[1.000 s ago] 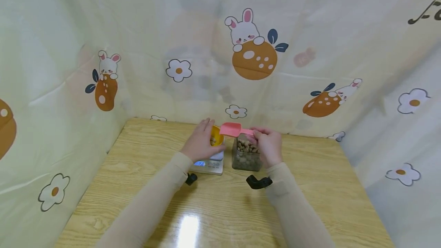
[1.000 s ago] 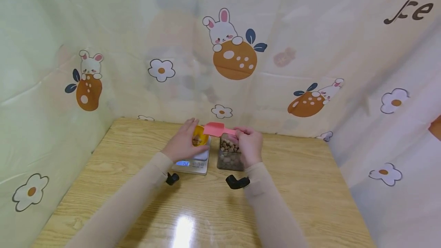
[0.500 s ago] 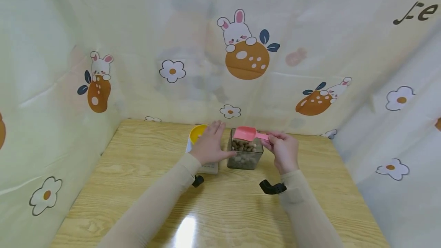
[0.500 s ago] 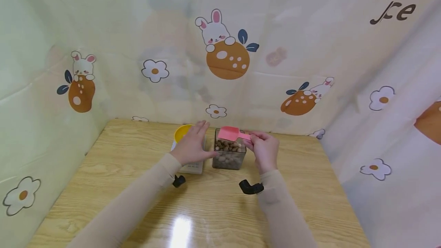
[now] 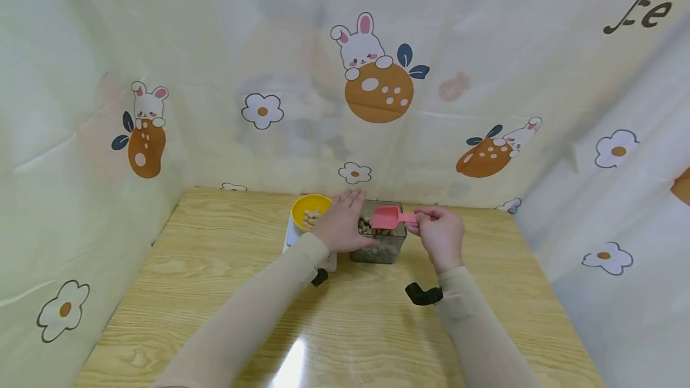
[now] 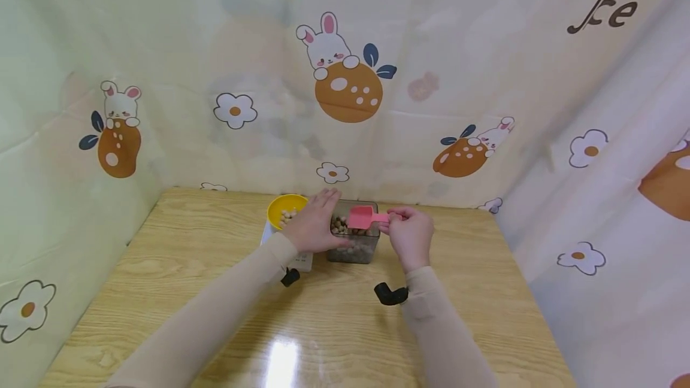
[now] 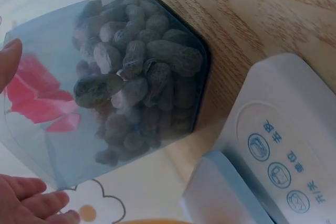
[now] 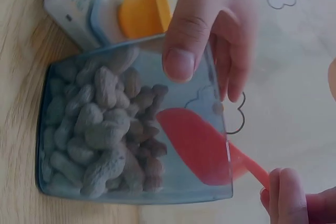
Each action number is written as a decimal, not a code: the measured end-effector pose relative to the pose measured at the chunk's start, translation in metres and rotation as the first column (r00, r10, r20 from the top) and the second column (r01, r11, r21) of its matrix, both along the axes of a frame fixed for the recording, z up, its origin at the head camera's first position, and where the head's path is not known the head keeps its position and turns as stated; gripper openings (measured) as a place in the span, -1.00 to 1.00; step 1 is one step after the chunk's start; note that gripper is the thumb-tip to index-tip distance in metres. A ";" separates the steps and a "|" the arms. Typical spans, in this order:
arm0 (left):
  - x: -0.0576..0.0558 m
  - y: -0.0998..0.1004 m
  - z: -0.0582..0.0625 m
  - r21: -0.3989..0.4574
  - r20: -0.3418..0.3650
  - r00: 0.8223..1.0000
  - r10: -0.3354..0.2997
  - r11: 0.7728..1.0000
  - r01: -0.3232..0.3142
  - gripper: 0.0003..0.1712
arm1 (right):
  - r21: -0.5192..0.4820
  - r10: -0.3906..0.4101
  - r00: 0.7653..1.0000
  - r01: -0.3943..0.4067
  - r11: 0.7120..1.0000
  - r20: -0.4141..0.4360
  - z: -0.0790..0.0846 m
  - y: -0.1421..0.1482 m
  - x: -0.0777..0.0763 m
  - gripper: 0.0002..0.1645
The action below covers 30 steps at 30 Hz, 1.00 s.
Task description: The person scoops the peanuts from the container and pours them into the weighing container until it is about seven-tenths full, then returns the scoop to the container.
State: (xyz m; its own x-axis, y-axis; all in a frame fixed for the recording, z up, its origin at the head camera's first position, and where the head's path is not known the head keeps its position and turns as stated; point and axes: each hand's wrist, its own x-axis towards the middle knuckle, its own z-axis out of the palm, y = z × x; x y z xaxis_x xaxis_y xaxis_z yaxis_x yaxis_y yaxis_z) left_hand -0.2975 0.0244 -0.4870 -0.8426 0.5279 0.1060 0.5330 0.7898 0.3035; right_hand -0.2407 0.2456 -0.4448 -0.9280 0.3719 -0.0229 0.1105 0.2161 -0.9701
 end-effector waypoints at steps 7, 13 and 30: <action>-0.004 0.001 -0.005 0.006 0.019 1.000 0.018 1.000 -0.018 0.47 | 0.290 0.011 1.000 -0.005 0.957 -0.018 -0.005 -0.005 0.001 -0.71; -0.003 0.003 -0.008 0.011 0.047 0.998 0.033 0.999 -0.033 0.45 | 0.481 0.047 0.999 -0.035 0.876 -0.013 -0.003 -0.013 0.001 -0.68; -0.003 0.003 -0.009 0.084 0.109 0.993 0.043 0.995 -0.053 0.42 | 0.776 0.279 0.955 -0.101 0.623 -0.100 0.005 -0.019 -0.005 -0.70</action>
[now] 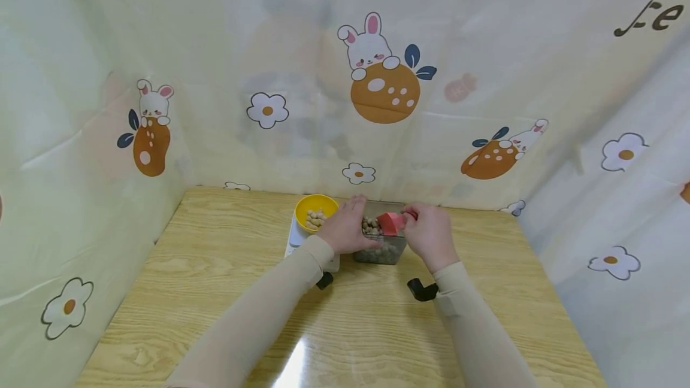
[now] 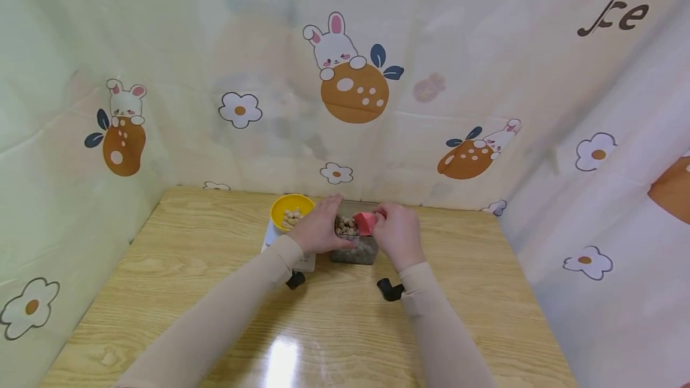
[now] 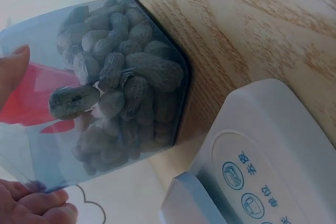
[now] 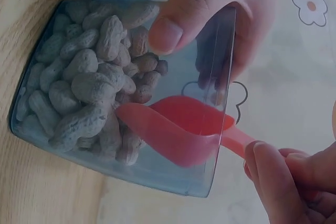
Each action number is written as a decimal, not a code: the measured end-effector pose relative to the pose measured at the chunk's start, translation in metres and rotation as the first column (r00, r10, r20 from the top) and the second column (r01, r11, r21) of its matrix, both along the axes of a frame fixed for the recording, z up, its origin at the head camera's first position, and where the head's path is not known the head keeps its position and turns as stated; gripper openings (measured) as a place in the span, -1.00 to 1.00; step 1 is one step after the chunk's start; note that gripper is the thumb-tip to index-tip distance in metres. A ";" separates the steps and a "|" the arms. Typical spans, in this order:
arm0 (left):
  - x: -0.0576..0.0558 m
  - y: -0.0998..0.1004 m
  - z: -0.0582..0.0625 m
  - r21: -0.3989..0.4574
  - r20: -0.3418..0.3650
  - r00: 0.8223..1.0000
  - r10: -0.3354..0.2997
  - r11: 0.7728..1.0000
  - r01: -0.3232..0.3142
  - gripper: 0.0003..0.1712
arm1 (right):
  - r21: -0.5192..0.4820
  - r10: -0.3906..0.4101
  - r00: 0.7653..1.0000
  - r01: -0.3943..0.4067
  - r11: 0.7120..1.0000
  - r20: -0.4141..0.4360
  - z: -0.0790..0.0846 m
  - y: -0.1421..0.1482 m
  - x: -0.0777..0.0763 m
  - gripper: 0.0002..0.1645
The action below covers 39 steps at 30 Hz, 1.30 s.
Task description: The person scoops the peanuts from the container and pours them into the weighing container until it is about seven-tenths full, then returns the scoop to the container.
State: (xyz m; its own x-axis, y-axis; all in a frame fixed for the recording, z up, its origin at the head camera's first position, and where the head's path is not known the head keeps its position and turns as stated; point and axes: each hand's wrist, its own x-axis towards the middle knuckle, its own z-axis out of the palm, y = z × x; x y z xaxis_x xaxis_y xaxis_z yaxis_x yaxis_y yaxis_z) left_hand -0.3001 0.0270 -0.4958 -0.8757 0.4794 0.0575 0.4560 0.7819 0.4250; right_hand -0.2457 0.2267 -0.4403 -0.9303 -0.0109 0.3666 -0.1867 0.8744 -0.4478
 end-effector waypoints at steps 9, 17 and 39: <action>0.000 0.001 -0.001 0.013 0.009 1.000 -0.006 1.000 0.006 0.43 | -0.115 -0.031 0.997 0.040 0.993 0.077 0.003 -0.002 -0.008 -0.69; -0.002 -0.001 -0.003 0.011 -0.005 1.000 0.002 1.000 -0.002 0.42 | -0.246 -0.032 0.982 0.079 0.966 0.188 0.000 -0.001 -0.015 -0.68; 0.000 -0.001 -0.002 0.051 0.032 0.999 0.013 0.999 -0.015 0.41 | -0.185 0.039 0.975 0.002 0.983 0.217 -0.017 -0.006 -0.014 -0.75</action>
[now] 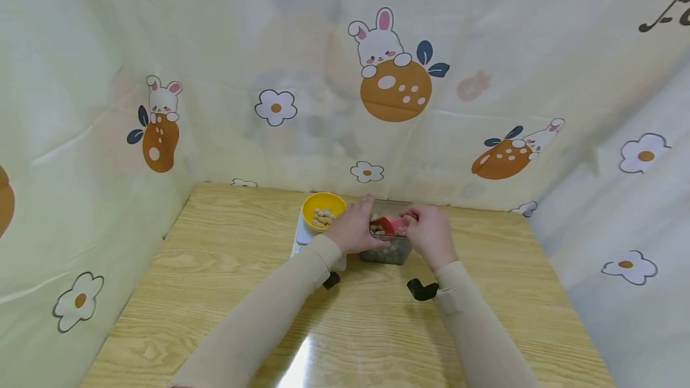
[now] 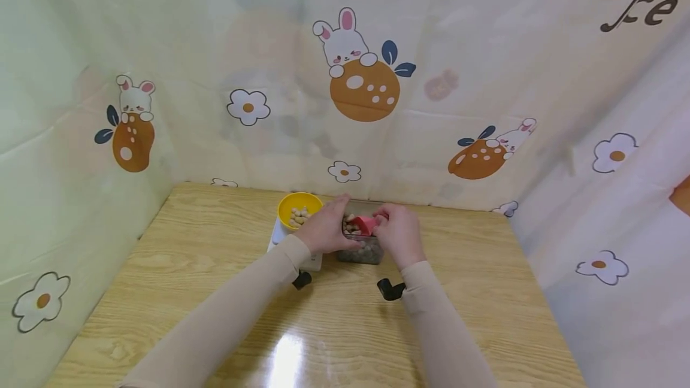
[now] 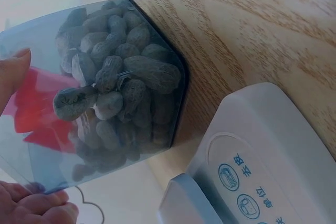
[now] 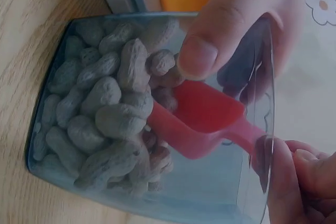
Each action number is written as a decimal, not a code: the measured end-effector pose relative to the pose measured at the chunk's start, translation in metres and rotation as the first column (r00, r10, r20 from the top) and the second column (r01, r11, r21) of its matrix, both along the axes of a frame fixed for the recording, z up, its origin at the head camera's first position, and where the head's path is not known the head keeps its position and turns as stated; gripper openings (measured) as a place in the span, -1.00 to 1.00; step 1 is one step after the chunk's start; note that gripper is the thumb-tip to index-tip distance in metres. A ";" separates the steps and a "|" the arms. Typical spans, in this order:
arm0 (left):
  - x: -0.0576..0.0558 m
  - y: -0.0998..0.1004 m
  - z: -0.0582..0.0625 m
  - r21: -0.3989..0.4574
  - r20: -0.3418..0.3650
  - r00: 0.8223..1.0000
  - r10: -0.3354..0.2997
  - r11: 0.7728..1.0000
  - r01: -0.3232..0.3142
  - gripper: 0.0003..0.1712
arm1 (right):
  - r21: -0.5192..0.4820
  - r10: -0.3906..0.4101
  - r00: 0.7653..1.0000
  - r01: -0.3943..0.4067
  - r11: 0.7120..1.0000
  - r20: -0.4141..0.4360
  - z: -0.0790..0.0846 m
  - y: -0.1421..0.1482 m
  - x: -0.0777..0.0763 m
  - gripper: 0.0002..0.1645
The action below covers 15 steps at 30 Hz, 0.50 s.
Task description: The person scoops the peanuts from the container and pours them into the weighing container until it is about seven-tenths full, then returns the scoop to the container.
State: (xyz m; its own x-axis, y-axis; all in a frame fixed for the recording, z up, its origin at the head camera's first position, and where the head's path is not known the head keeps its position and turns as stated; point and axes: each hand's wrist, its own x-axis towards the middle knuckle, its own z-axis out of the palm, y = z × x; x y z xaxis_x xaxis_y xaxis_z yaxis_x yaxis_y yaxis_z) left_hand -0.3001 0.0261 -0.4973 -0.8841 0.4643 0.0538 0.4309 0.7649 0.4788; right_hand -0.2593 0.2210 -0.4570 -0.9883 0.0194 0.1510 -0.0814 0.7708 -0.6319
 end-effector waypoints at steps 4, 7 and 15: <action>-0.001 0.002 -0.001 -0.005 -0.004 1.000 0.002 1.000 -0.002 0.41 | -0.037 -0.016 1.000 0.017 0.999 0.021 0.001 0.002 -0.003 -0.71; -0.001 0.003 -0.002 -0.001 -0.002 1.000 0.001 1.000 -0.001 0.42 | -0.104 -0.076 0.996 0.081 0.991 0.050 0.000 0.007 -0.006 -0.67; -0.001 0.002 0.001 -0.007 0.019 1.000 -0.007 1.000 0.007 0.41 | -0.397 -0.086 0.973 0.167 0.903 0.213 -0.001 0.014 -0.009 -0.62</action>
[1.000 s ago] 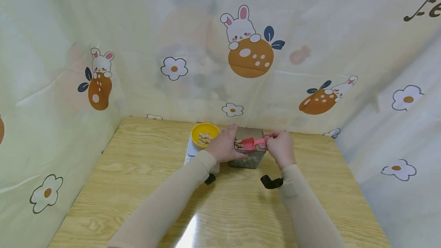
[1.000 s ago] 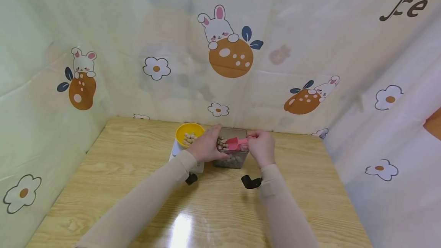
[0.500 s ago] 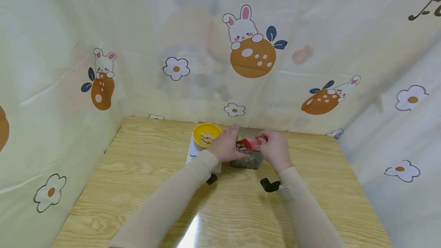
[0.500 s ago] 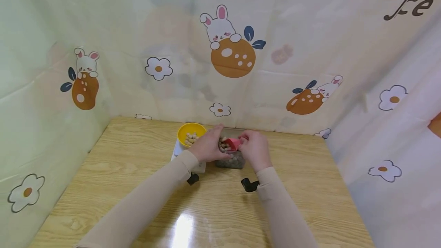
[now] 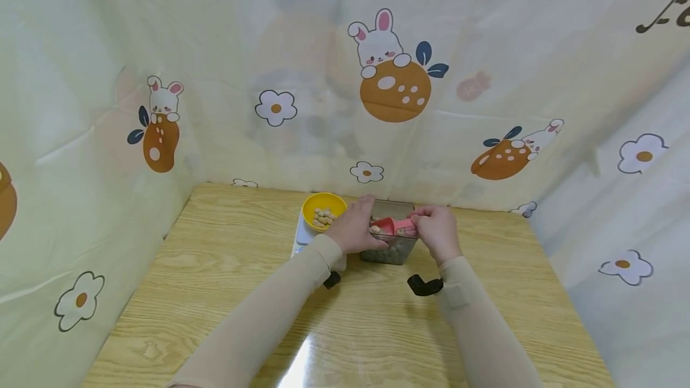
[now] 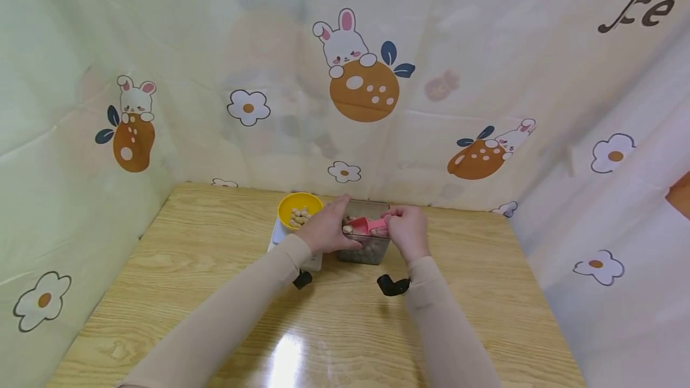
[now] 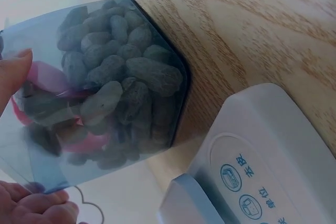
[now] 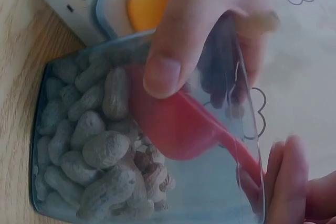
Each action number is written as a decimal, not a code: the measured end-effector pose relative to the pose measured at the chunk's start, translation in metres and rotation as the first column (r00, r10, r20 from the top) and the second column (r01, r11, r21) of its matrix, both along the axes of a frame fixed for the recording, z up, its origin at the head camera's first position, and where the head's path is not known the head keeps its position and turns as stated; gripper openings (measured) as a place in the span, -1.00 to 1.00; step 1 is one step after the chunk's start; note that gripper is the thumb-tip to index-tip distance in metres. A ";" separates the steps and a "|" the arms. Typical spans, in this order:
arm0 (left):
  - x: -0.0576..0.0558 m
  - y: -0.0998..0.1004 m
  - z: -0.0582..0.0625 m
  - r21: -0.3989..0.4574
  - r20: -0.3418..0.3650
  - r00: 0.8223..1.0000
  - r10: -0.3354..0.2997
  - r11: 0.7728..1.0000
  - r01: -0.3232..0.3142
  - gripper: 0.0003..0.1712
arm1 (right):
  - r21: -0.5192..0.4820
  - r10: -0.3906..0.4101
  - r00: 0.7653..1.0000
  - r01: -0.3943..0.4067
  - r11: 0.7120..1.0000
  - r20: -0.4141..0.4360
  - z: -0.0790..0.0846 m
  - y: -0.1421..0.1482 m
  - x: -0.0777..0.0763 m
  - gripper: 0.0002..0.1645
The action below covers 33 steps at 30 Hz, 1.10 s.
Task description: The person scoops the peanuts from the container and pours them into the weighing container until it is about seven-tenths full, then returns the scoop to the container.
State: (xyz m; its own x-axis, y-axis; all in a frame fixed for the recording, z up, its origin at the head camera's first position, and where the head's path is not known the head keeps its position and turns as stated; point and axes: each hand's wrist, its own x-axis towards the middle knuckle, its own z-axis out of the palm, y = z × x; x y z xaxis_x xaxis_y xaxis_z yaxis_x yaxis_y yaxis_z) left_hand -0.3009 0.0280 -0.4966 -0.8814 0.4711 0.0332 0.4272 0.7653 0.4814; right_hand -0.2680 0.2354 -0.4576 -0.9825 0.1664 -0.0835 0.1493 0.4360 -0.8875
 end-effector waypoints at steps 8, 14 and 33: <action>-0.002 -0.001 -0.001 0.005 0.010 1.000 -0.003 1.000 0.003 0.42 | 0.119 0.051 0.998 -0.046 0.992 -0.040 -0.004 0.000 0.001 -0.68; -0.002 0.000 -0.003 0.005 0.007 1.000 -0.003 1.000 0.003 0.42 | 0.203 0.137 0.986 -0.116 0.972 -0.091 -0.008 -0.001 0.003 -0.69; 0.000 0.002 -0.002 -0.010 -0.017 1.000 0.013 1.000 -0.013 0.43 | -0.024 0.014 0.998 -0.012 1.000 0.068 0.005 0.001 -0.003 -0.59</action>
State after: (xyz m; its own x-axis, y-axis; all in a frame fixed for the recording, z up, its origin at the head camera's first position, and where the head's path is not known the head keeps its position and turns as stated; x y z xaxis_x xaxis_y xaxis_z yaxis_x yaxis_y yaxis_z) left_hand -0.3014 0.0300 -0.4984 -0.8867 0.4603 0.0439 0.4256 0.7753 0.4667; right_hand -0.2706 0.2363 -0.4523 -0.9766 0.1505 -0.1537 0.2037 0.4174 -0.8856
